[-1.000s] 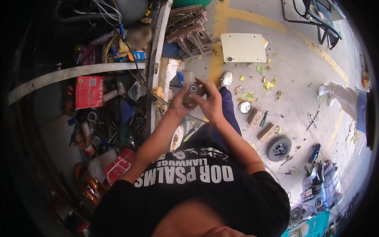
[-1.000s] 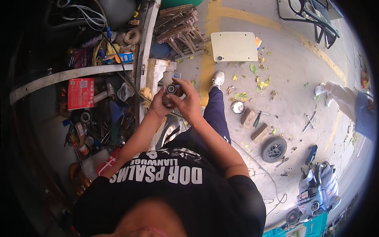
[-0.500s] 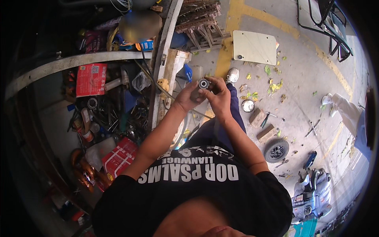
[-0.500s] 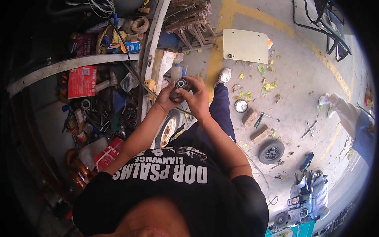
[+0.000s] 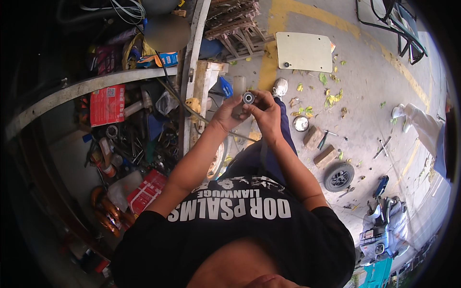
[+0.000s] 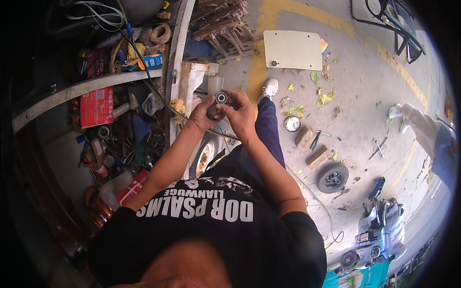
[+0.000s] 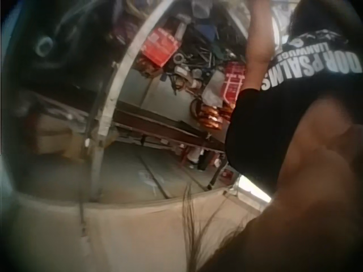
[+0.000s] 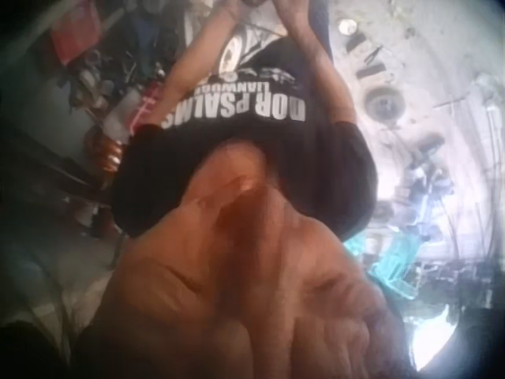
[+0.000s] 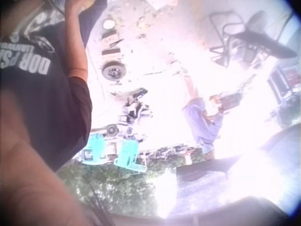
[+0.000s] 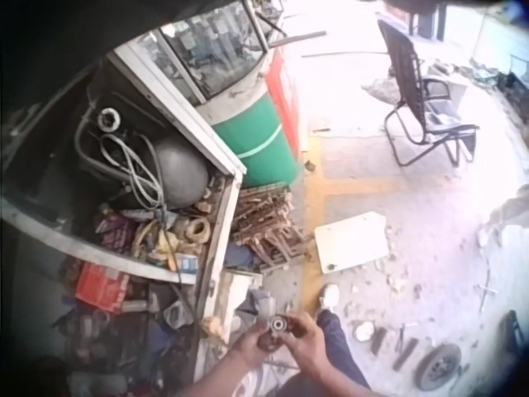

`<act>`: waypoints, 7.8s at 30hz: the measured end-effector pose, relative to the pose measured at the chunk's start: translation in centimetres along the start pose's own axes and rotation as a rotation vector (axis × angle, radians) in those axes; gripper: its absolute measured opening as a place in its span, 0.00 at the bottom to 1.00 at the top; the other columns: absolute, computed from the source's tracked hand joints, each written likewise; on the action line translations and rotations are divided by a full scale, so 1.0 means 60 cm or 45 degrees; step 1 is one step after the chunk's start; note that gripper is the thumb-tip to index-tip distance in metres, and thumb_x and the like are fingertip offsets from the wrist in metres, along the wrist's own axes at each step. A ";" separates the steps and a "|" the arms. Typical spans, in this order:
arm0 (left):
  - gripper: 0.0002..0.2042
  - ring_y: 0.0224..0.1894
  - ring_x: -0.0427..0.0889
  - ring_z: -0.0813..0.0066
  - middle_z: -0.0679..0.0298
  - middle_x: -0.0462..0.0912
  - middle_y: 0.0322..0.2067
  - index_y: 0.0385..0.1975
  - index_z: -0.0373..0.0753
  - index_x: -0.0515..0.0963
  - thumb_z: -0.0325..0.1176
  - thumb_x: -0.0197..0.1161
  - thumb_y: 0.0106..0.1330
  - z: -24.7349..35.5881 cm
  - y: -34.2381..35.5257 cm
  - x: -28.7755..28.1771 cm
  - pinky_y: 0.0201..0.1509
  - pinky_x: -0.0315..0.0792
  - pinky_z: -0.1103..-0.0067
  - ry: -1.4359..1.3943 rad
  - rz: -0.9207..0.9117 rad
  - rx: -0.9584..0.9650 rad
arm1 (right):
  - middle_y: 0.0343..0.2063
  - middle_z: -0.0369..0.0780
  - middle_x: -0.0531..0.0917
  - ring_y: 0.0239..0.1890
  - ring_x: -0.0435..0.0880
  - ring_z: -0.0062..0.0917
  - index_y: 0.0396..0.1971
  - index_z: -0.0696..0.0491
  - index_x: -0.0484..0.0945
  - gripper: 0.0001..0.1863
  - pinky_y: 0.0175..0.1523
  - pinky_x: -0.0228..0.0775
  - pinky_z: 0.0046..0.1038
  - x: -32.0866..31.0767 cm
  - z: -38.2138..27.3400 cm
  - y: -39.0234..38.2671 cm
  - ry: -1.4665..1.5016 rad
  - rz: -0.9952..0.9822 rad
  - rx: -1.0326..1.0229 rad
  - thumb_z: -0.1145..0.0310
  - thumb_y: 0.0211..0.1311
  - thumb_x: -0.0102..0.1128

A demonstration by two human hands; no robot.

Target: The person uses a hammer and pliers to remove a tire from a rim, then retrieves a bearing from a shelf and applies lubricant to it.

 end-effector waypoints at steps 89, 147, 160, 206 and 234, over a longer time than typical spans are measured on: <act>0.12 0.36 0.79 0.71 0.62 0.79 0.30 0.33 0.35 0.71 0.39 0.59 0.68 0.114 -0.192 -0.001 0.46 0.72 0.74 0.320 0.609 1.290 | 0.51 0.44 0.76 0.55 0.74 0.34 0.49 0.56 0.73 0.21 0.61 0.66 0.41 0.200 0.101 -0.030 1.399 -0.362 0.946 0.53 0.71 0.49; 0.29 0.61 0.69 0.62 0.54 0.71 0.60 0.64 0.36 0.63 0.52 0.32 0.76 -0.505 -0.067 0.254 0.67 0.61 0.67 0.218 -0.362 -1.458 | 0.32 0.37 0.78 0.35 0.75 0.32 0.36 0.51 0.80 0.14 0.40 0.63 0.34 -0.250 -0.103 -0.554 -1.283 1.945 -0.244 0.75 0.47 0.68; 0.28 0.66 0.64 0.56 0.50 0.67 0.62 0.61 0.36 0.64 0.52 0.34 0.75 -0.672 -0.107 0.266 0.70 0.57 0.57 0.648 -0.139 -1.359 | 0.35 0.39 0.75 0.36 0.73 0.22 0.29 0.58 0.78 0.04 0.45 0.66 0.23 -0.337 0.050 -0.800 0.383 2.351 -0.353 0.74 0.57 0.64; 0.26 0.61 0.71 0.56 0.53 0.72 0.59 0.52 0.36 0.73 0.55 0.43 0.72 -1.180 -0.050 0.254 0.68 0.60 0.56 0.621 -0.018 -1.142 | 0.50 0.45 0.75 0.48 0.76 0.32 0.59 0.58 0.61 0.27 0.50 0.74 0.37 -0.703 0.601 -1.384 2.009 2.221 -0.555 0.57 0.68 0.56; 0.25 0.51 0.80 0.53 0.53 0.76 0.56 0.50 0.37 0.78 0.54 0.47 0.72 -1.432 0.380 -0.322 0.69 0.56 0.58 0.759 0.056 -1.317 | 0.52 0.52 0.70 0.55 0.71 0.42 0.60 0.56 0.63 0.48 0.62 0.63 0.35 -0.747 1.537 -1.359 0.452 2.314 1.196 0.56 0.39 0.78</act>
Point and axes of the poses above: each hand's wrist, its own y-axis towards the middle knuckle, its own x-axis out of the palm, z = x × y, the point moved 7 cm from there along y, towards the middle knuckle
